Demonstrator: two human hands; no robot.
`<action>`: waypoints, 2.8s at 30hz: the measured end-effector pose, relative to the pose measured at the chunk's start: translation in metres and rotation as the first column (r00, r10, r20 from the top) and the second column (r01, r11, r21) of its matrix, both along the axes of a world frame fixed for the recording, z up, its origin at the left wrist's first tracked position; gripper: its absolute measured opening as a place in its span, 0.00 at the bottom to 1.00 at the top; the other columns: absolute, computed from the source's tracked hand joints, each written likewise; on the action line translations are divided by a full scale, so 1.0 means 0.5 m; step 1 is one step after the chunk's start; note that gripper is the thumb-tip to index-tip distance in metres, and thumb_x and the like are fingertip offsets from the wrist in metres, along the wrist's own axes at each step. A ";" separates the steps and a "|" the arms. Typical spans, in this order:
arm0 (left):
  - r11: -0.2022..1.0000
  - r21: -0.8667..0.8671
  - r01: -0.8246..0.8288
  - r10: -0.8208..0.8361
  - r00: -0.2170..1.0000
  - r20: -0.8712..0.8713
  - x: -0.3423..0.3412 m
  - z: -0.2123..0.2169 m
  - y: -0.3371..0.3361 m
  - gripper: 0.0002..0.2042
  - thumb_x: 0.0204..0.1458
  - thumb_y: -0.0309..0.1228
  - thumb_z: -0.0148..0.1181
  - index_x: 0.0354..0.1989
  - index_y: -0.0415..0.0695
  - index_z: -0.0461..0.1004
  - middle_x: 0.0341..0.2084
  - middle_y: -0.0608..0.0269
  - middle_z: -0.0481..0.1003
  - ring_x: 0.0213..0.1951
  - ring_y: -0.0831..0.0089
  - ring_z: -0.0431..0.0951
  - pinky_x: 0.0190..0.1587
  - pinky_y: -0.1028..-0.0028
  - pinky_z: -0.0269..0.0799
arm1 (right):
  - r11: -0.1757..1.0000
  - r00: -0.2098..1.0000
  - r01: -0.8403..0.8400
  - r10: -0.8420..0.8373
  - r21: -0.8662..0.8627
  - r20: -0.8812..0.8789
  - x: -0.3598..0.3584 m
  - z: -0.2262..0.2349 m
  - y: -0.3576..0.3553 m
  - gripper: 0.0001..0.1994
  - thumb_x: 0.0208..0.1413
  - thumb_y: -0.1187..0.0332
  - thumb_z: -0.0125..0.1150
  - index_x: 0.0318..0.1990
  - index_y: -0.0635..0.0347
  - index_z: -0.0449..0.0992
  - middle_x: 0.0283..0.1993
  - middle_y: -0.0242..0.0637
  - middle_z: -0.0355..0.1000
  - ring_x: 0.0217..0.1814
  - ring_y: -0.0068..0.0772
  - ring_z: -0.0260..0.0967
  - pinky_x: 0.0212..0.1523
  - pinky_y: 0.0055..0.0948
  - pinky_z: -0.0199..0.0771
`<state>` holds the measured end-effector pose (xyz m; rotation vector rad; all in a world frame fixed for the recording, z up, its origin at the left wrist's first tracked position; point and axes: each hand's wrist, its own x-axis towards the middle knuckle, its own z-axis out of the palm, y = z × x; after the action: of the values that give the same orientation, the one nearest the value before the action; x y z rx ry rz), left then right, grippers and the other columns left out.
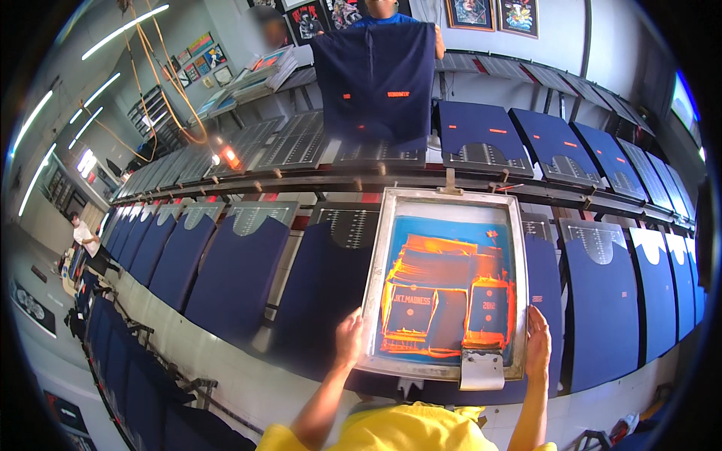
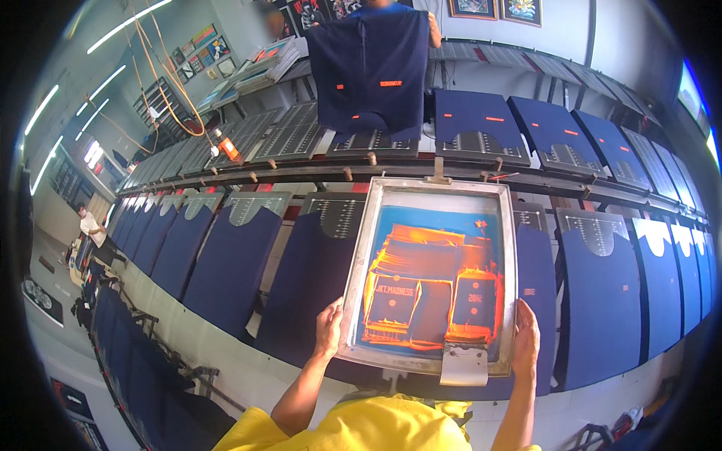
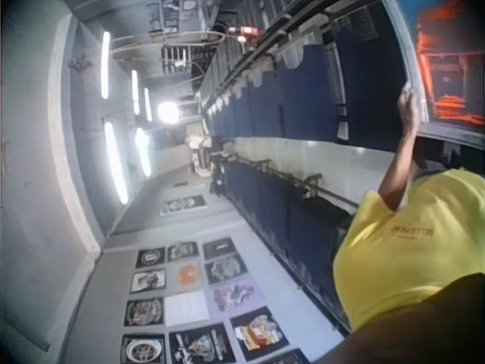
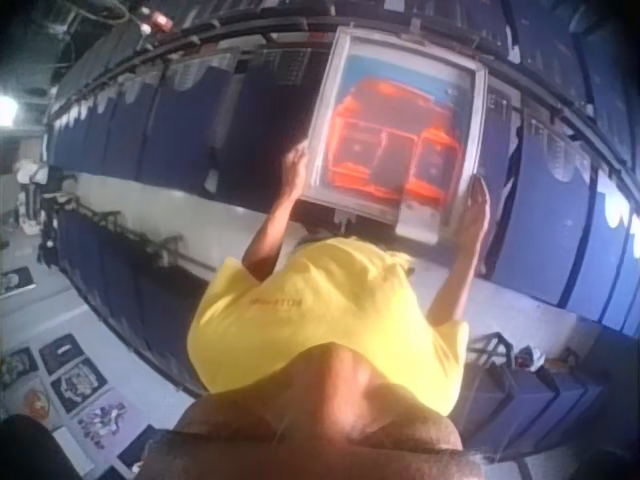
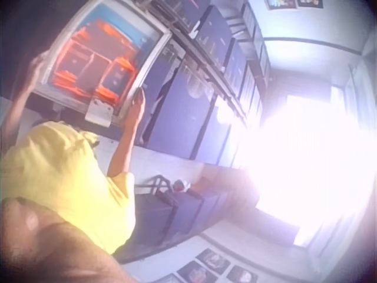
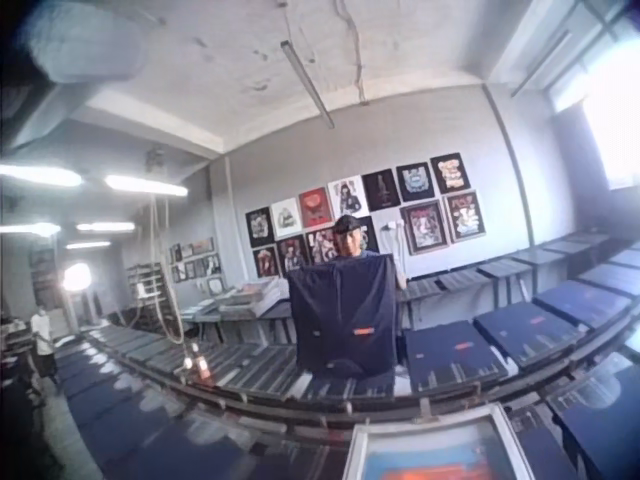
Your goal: The person applies ink to a screen using a squeegee, prints a design onto a blue shirt, and then moves the squeegee across the stencil multiple times while another person uses a heat gun on nearby shirts.
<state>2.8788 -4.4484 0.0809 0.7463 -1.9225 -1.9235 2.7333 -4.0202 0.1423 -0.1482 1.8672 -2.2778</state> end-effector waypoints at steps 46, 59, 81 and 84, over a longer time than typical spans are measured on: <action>0.993 0.041 -0.111 0.104 0.985 0.140 0.077 -0.191 -0.586 0.18 0.64 0.35 0.54 0.53 0.32 0.75 0.43 0.63 0.78 0.46 0.77 0.75 0.52 0.75 0.69 | 0.997 0.998 0.058 -0.060 0.058 0.030 0.083 -0.156 -0.562 0.34 0.62 0.47 0.57 0.68 0.64 0.64 0.70 0.41 0.62 0.74 0.36 0.55 0.72 0.35 0.51; 0.868 -0.472 -0.152 0.105 0.987 -0.124 0.097 -0.080 -0.542 0.23 0.67 0.42 0.49 0.56 0.33 0.73 0.51 0.49 0.77 0.55 0.62 0.75 0.62 0.65 0.65 | 0.582 0.889 0.149 0.275 0.799 -0.366 0.159 -0.067 -0.606 0.27 0.57 0.63 0.65 0.61 0.64 0.68 0.70 0.53 0.60 0.72 0.54 0.57 0.70 0.45 0.59; 0.630 0.736 0.247 -0.509 0.847 0.151 0.192 -0.059 -0.161 0.18 0.71 0.45 0.40 0.36 0.44 0.68 0.19 0.69 0.67 0.17 0.83 0.63 0.17 0.82 0.55 | 0.327 0.632 0.237 0.664 0.915 -0.400 0.006 0.002 -0.676 0.17 0.38 0.66 0.68 0.39 0.55 0.79 0.34 0.37 0.75 0.40 0.41 0.74 0.44 0.42 0.71; 0.688 0.680 0.256 -0.439 0.892 0.109 0.201 -0.072 -0.144 0.18 0.70 0.44 0.42 0.31 0.46 0.66 0.15 0.71 0.62 0.15 0.84 0.58 0.16 0.81 0.54 | 0.325 0.667 0.240 0.629 0.915 -0.398 -0.085 -0.026 -0.685 0.18 0.40 0.65 0.68 0.42 0.56 0.78 0.39 0.38 0.77 0.46 0.42 0.74 0.48 0.44 0.69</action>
<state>2.9794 -4.5206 0.0449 0.8918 -1.5820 -2.9557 2.6908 -4.3628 0.1294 -1.1705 2.9571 -0.5256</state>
